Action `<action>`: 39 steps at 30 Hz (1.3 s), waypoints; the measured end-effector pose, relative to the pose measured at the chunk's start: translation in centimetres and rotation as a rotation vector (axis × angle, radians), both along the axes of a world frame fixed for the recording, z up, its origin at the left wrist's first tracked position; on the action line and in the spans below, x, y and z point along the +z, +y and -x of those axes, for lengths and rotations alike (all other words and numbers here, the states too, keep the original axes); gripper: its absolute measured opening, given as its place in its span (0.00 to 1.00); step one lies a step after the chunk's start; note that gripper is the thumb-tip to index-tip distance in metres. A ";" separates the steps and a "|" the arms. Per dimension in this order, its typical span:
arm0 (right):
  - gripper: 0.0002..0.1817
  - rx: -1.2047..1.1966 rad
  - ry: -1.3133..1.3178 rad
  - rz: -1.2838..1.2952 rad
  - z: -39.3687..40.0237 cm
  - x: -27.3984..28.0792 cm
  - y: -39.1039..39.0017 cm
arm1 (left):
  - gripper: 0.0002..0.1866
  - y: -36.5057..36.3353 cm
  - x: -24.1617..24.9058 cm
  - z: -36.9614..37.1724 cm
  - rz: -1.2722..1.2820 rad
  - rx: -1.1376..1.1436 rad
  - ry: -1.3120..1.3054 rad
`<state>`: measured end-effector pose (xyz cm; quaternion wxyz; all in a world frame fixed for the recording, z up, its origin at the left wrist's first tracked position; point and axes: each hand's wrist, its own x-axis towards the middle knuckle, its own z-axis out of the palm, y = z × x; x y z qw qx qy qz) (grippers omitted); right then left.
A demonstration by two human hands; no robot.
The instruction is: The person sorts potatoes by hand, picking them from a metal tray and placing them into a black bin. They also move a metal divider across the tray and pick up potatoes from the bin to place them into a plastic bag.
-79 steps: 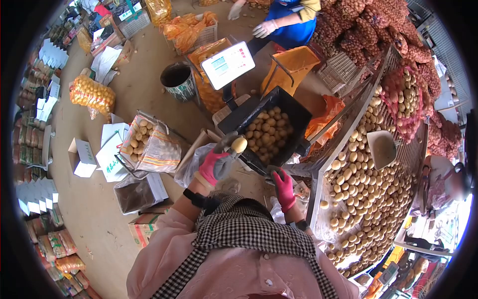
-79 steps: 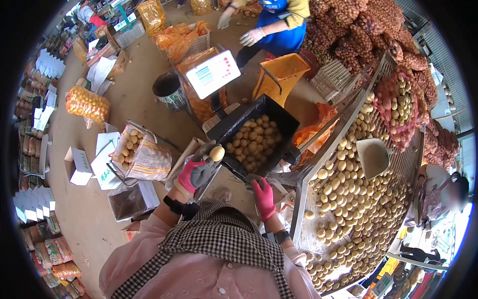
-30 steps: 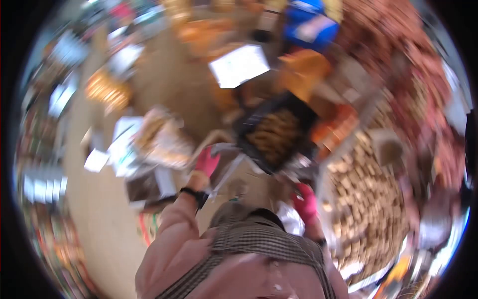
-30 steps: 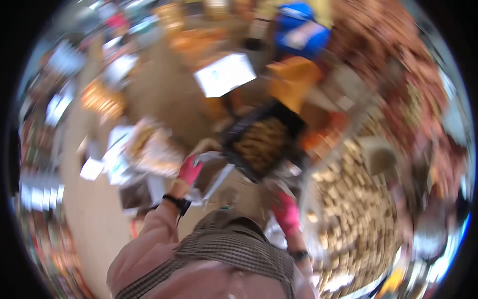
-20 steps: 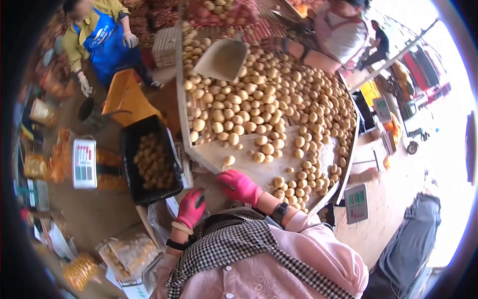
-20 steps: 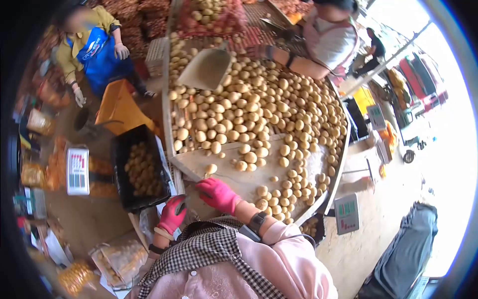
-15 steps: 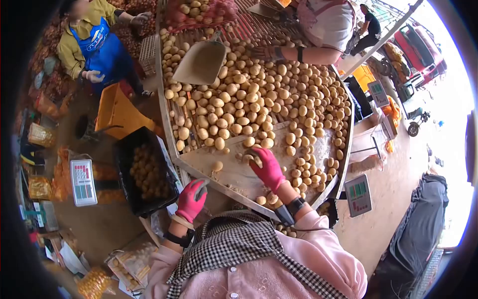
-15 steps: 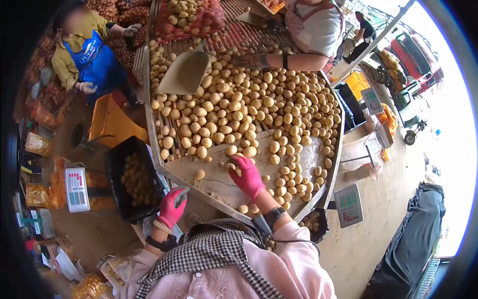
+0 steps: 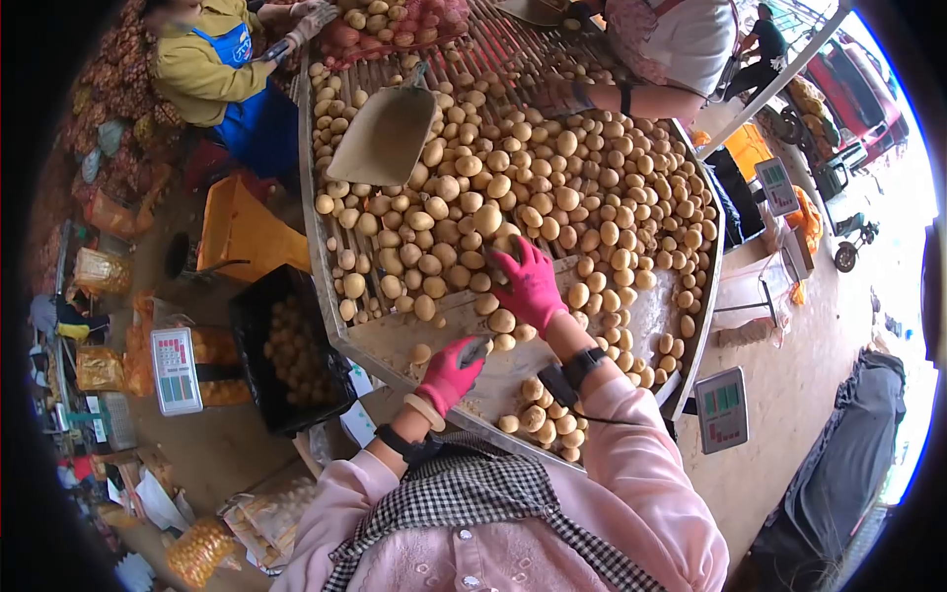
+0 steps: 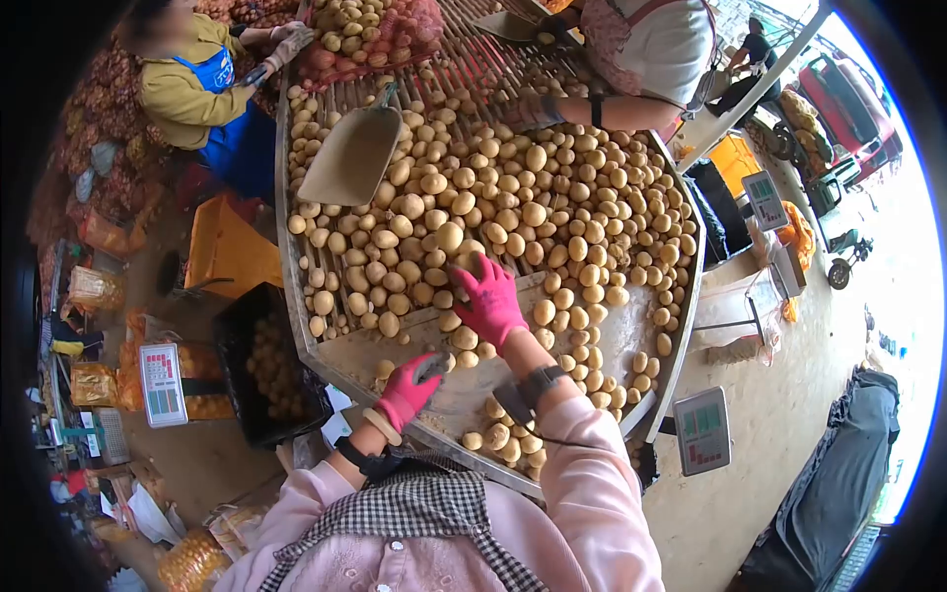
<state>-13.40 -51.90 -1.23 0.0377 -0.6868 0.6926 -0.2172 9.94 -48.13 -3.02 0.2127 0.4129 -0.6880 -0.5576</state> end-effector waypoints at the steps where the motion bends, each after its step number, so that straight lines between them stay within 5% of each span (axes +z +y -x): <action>1: 0.33 0.097 -0.067 -0.090 0.1 1.1 1.5 | 0.22 -0.1 1.4 -0.3 -0.014 0.020 -0.068; 5: 0.26 0.320 -0.312 -0.105 1.5 1.4 1.2 | 0.21 -0.9 -1.2 -1.0 -0.178 0.097 -0.009; 7: 0.28 0.026 -0.170 0.012 0.8 1.2 -2.2 | 0.20 -1.5 -1.2 -0.6 -0.651 0.220 0.236; 8: 0.28 -0.105 -0.073 0.031 0.1 1.3 -3.5 | 0.20 -1.7 -1.3 -0.2 -0.647 0.230 0.238; 10: 0.27 0.089 0.159 -0.066 -1.0 1.2 -4.4 | 0.19 -2.2 -1.5 0.7 -0.864 0.393 0.499; 11: 0.22 0.180 0.180 -0.144 -1.7 0.8 -4.7 | 0.18 -2.5 1.3 1.2 -0.868 0.418 0.478; 19: 0.21 0.159 0.120 -0.150 -2.0 -0.8 -2.9 | 0.21 -2.6 0.1 -0.1 -1.046 0.296 0.724; 22: 0.28 0.283 -0.787 -0.273 -1.7 2.7 -2.3 | 0.22 -3.4 3.7 0.5 -1.112 0.346 0.810; 24: 0.28 0.332 -0.967 -0.415 -1.3 4.7 -2.9 | 0.22 -3.9 4.6 0.0 -1.169 0.416 0.849; 26: 0.26 0.174 -0.302 0.133 2.5 2.9 -6.6 | 0.20 -5.0 3.7 -1.9 -1.213 0.398 0.968; 28: 0.25 -0.410 0.222 0.245 6.5 3.5 -9.0 | 0.20 -5.8 3.2 -2.7 -1.229 0.386 1.031; 30: 0.25 -0.620 0.115 -0.207 10.3 1.5 -10.1 | 0.18 -6.0 2.8 -3.2 -1.180 0.352 1.000; 33: 0.25 -0.418 0.188 -0.222 11.9 1.4 -9.7 | 0.14 -5.5 4.4 -1.6 -1.117 0.452 0.855; 36: 0.21 0.080 -0.738 -0.369 9.4 3.0 -8.1 | 0.14 -5.7 4.9 -0.7 -1.133 0.382 0.902; 38: 0.24 0.232 -1.098 -0.465 6.9 2.2 -8.2 | 0.19 -6.1 5.5 -0.5 -1.191 0.193 1.049; 39: 0.26 0.179 -0.720 -0.275 5.7 3.1 -9.1 | 0.19 -6.2 3.7 -0.8 -1.188 0.199 1.049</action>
